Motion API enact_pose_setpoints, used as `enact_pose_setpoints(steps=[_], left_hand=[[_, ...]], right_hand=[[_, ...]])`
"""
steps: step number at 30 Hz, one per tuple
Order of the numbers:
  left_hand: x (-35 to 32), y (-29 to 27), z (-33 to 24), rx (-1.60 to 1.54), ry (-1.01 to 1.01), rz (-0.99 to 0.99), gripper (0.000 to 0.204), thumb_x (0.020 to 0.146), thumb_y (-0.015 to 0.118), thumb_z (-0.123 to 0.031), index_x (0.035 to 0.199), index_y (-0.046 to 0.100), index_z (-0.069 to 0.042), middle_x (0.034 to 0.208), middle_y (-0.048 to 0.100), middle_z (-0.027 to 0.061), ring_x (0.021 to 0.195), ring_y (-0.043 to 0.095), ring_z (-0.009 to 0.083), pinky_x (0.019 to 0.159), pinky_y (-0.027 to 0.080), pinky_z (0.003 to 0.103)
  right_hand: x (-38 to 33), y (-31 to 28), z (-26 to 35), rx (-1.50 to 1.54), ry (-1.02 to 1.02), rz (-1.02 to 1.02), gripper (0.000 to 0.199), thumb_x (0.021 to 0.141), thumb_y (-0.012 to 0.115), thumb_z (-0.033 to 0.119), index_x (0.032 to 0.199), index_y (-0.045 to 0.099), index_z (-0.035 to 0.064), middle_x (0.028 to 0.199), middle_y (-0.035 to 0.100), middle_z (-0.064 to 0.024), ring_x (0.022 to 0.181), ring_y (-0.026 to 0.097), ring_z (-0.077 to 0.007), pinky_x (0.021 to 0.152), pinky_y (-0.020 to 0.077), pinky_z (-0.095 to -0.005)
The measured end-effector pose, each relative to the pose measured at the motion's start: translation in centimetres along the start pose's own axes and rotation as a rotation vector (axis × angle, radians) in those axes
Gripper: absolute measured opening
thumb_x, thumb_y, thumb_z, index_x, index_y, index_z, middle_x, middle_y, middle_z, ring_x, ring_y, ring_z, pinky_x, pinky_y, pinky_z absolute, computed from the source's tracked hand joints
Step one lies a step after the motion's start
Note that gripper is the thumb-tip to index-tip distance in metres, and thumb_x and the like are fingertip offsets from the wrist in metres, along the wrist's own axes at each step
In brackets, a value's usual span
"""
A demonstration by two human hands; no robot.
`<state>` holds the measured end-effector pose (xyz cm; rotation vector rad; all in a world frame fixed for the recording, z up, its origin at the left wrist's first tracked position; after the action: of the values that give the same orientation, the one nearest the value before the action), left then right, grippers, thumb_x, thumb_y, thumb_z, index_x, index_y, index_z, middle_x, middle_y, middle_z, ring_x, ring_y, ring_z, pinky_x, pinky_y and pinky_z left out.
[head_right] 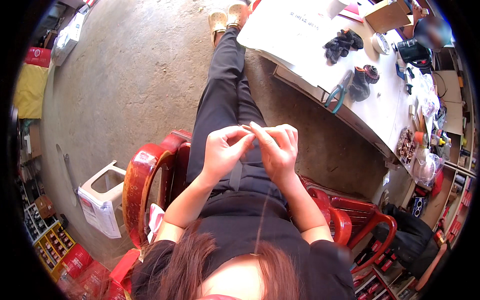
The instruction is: The person sits in a red chair and repeatedly handles small metallic components, threading a thin wire through them and using a screwdriver to adjust a small metal piece. The person continues to manipulate the components with both hands throughout the clip.
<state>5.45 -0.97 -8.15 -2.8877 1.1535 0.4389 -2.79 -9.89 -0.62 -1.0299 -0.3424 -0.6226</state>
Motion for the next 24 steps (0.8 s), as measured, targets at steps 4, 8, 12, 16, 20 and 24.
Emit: enact_pose_setpoints(steps=[4,8,12,16,20,24], left_hand=[[0.0,-0.2,-0.5,0.081,0.07,-0.01,0.01,0.087,0.067,-0.005,0.092,0.07,0.002,0.075,0.069,0.0037,0.066,0.062,0.0055,0.057,0.047,0.02],[-0.1,-0.5,-1.2,0.202,0.143,-0.033,0.008,0.086,0.068,-0.003,0.09,0.069,0.004,0.076,0.069,0.0049,0.068,0.063,0.0073,0.061,0.049,0.021],[-0.2,-0.6,-1.5,0.181,0.163,-0.044,0.008,0.085,0.067,-0.002,0.09,0.069,0.004,0.078,0.069,0.0059,0.07,0.064,0.0081,0.063,0.05,0.022],[-0.4,-0.5,-1.0,0.094,0.124,-0.054,0.008,0.086,0.067,-0.001,0.092,0.07,0.003,0.081,0.069,0.0055,0.073,0.064,0.0081,0.066,0.05,0.022],[-0.6,-0.1,-0.1,0.014,0.076,-0.029,0.01,0.087,0.067,-0.002,0.095,0.07,0.003,0.084,0.069,0.0041,0.076,0.064,0.0084,0.069,0.05,0.022],[-0.3,0.3,2.1,-0.224,-0.045,0.061,0.012,0.088,0.066,-0.004,0.098,0.07,0.002,0.086,0.069,0.0031,0.078,0.063,0.0078,0.069,0.049,0.021]], right_hand=[[0.1,0.1,0.0,-0.005,0.022,0.002,0.034,0.071,0.07,-0.001,0.104,0.071,0.0068,0.082,0.061,-0.0028,0.075,0.055,-0.0206,0.073,0.0422,-0.0327],[0.3,0.1,0.0,0.032,0.05,0.003,0.027,0.073,0.071,0.0,0.099,0.071,0.0067,0.082,0.062,-0.0038,0.075,0.055,-0.0212,0.073,0.043,-0.0325],[0.1,0.3,-0.6,0.111,0.117,0.011,0.02,0.076,0.071,-0.001,0.095,0.07,0.0055,0.083,0.064,-0.0055,0.076,0.057,-0.0217,0.072,0.0449,-0.032],[-0.8,0.9,-2.4,0.364,0.38,0.007,0.014,0.08,0.069,-0.002,0.093,0.069,0.0025,0.085,0.065,-0.0079,0.08,0.061,-0.0198,0.073,0.0475,-0.0285],[-1.9,1.5,-4.0,0.554,0.565,-0.019,0.009,0.085,0.067,-0.001,0.094,0.068,0.0007,0.087,0.065,-0.0073,0.085,0.062,-0.015,0.076,0.0474,-0.025],[-3.0,2.5,-5.0,0.754,0.734,0.006,0.007,0.088,0.065,0.0,0.094,0.068,-0.0005,0.089,0.066,-0.0056,0.087,0.061,-0.0116,0.078,0.0469,-0.0246]])
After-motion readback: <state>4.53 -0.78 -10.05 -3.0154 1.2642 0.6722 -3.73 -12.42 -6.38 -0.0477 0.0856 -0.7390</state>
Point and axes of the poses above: each hand's wrist, its own x-axis towards the middle knuckle, its own y-axis out of the palm, z = x × y, the point moved 9 cm from there along x, towards the middle knuckle
